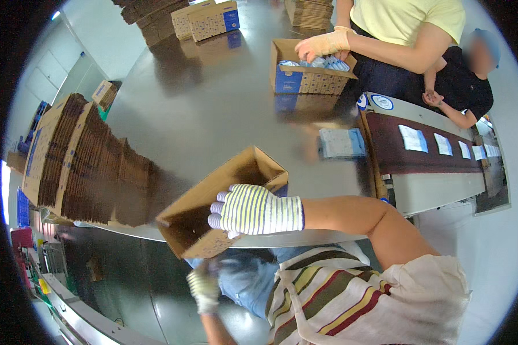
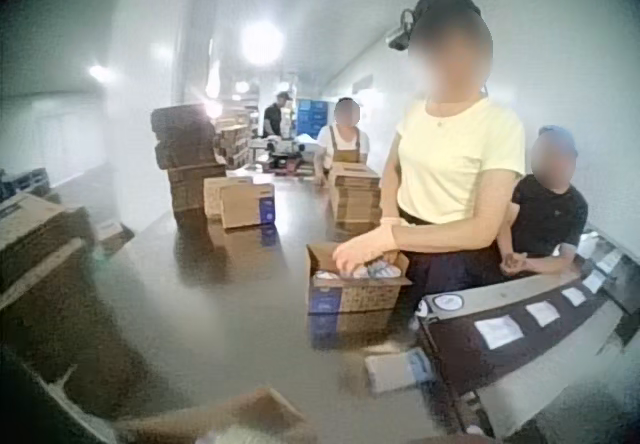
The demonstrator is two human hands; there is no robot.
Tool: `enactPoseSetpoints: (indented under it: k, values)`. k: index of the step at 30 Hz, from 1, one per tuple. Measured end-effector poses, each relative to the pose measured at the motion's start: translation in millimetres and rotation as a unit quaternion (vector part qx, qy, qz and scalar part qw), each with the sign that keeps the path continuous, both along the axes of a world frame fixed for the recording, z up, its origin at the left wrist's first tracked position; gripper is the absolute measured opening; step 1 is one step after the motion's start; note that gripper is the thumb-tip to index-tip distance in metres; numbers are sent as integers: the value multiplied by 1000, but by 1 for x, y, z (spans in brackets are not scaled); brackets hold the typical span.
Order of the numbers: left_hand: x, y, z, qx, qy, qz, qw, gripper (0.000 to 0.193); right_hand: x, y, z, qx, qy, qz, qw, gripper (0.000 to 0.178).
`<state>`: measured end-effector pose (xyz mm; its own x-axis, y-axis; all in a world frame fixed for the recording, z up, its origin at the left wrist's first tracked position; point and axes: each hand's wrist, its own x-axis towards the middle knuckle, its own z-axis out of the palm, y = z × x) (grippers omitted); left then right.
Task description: The person picks up stacks of blue and white packets from a table and places them into small cardboard boxes, occasionally picking up a new flattened box from a stack to fold it open for filling.
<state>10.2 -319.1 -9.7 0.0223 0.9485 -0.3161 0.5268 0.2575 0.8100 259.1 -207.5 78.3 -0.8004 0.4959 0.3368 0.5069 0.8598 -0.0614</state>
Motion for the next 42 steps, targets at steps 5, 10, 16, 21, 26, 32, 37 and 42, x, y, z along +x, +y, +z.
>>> enactPoseSetpoints:
  k: [5, 10, 16, 21, 26, 32, 37, 42]
  values:
    - [-11, 23, 116, 407, 437, -152, 788, 79, 13, 20, -5, 9, 89, 154, 984, 42]
    - [26, 63, 108, 424, 386, -321, 754, 51, 23, 51, 0, 32, 133, 16, 990, 42]
    - [60, 60, 82, 484, 242, -323, 776, 35, 6, 47, -35, -128, 415, -114, 893, 15]
    - [79, 51, 51, 613, 159, -68, 770, 18, -19, 55, -44, -215, 510, -17, 833, 17]
    - [91, 53, 44, 611, 142, -24, 779, 23, -20, 68, -50, -237, 550, 14, 801, 14]
    - [85, 49, 45, 603, 141, -35, 785, 22, -21, 65, -45, -243, 528, 16, 814, 14]
    - [92, 50, 42, 602, 141, -9, 786, 22, -21, 67, -49, -242, 550, 19, 799, 15]
    - [91, 48, 41, 600, 144, -16, 787, 23, -19, 69, -54, -227, 535, 31, 814, 16]
